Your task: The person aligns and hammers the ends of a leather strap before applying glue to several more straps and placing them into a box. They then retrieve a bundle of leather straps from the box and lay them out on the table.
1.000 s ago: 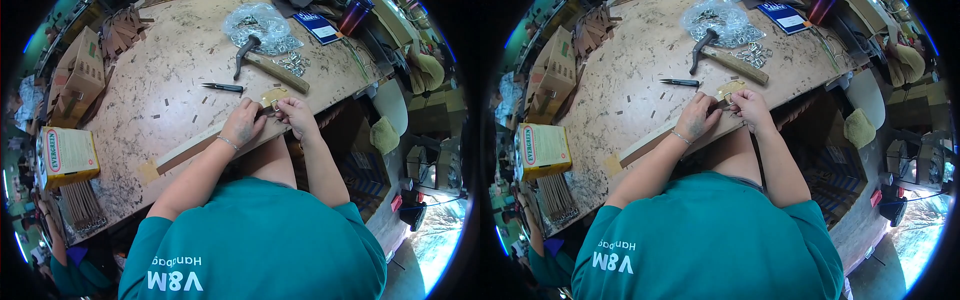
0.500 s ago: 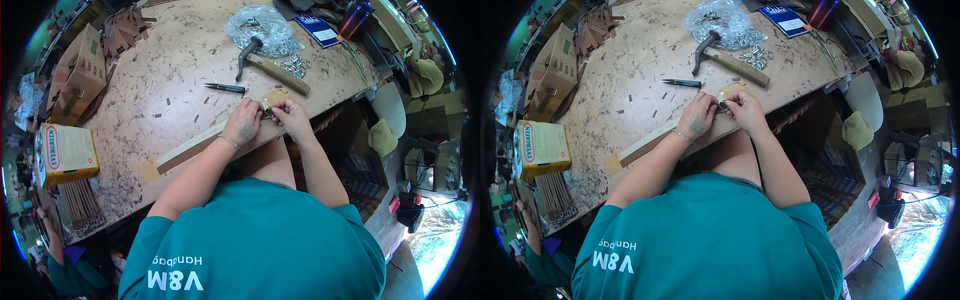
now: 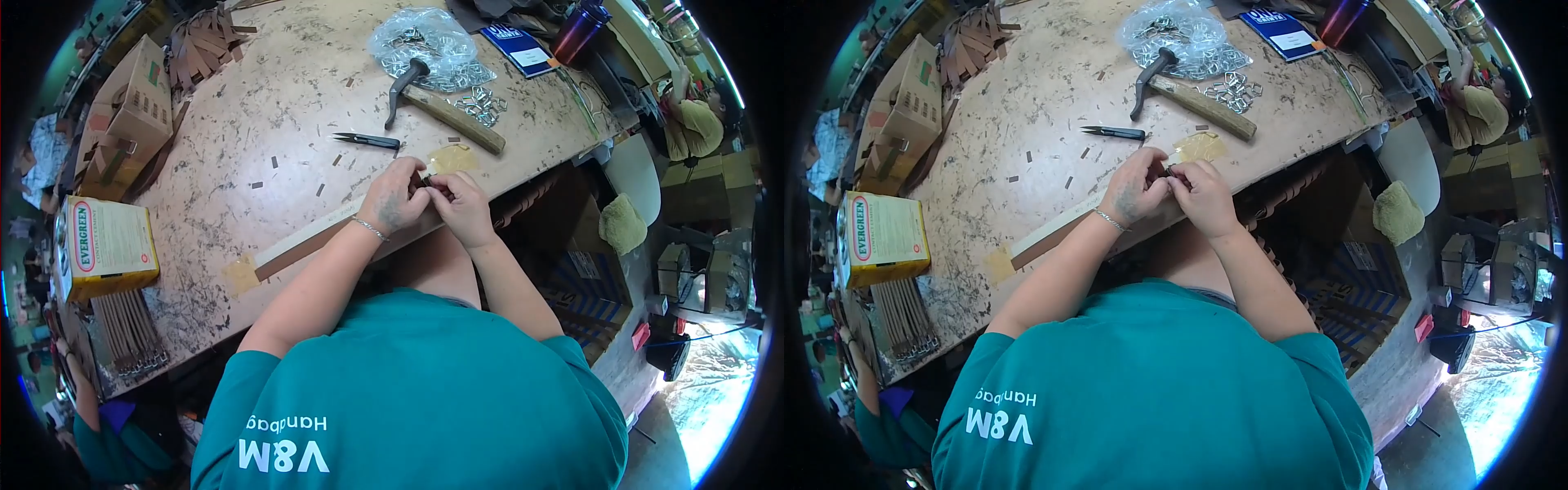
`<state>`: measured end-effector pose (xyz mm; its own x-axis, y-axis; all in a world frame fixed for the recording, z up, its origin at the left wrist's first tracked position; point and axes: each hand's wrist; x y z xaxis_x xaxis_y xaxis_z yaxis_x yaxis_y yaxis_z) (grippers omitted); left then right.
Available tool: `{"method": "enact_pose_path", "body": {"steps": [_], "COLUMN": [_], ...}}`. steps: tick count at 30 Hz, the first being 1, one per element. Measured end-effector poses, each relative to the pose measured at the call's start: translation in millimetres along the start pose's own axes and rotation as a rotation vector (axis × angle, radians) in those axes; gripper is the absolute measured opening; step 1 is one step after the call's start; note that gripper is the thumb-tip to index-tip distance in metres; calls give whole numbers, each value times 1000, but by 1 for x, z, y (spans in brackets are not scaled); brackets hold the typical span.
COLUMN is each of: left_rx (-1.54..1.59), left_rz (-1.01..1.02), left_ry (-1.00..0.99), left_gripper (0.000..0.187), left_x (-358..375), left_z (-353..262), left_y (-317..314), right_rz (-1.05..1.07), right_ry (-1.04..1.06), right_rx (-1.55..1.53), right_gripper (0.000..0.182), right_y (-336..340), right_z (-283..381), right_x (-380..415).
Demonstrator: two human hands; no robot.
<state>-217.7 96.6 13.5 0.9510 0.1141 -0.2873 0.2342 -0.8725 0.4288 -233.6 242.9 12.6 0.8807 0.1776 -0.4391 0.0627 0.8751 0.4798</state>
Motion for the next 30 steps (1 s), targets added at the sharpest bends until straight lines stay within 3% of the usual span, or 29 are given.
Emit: {"method": "enact_pose_path", "body": {"steps": [4, 7, 10, 12, 16, 18, 21, 24, 28, 30], "left_rx": [55, -81, -61, -88, -116, -65, 4, -47, -69, 12], "left_rz": [-72, -93, -95, -117, -133, -151, -132, -72, -105, -220], "left_ry": [-130, -237, -179, -222, -237, -226, -101, -98, -157, 23], "left_gripper": [19, 14, 12, 9, 9, 7, 5, 5, 8, 11], "left_x": [2, 1, 2, 1, 0, -1, 0, 0, 0, 0], "left_z": [5, 11, 11, 11, 13, 13, 9, 13, 12, 6], "left_y": [-4, -6, -7, -6, -7, -8, -8, -7, -7, -4], "right_rz": [65, 180, 201, 236, 400, 462, 477, 363, 373, 380], "right_ry": [-16, -144, -2, 271, 226, 313, 460, 547, 562, 535], "right_rx": [-62, -113, -65, -22, -56, 6, 45, -2, 29, 35], "right_gripper": [18, 18, 19, 19, 20, 21, 19, 17, 15, 17], "right_y": [0, 6, 11, 12, 14, 17, 18, 15, 17, 17], "right_z": [-10, -10, -14, -19, -24, -26, -34, -39, -40, -38], "right_x": [0, -6, -20, -30, -43, -47, -49, -44, -40, -40]}}
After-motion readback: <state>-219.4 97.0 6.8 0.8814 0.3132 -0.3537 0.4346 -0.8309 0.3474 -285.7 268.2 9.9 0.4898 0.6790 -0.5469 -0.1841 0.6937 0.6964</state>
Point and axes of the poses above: each hand's wrist, its own x-axis away from the middle knuckle, its own y-axis out of the back of the hand, z = x × y, and after that the axes turned 11 degrees about -z, right-handed
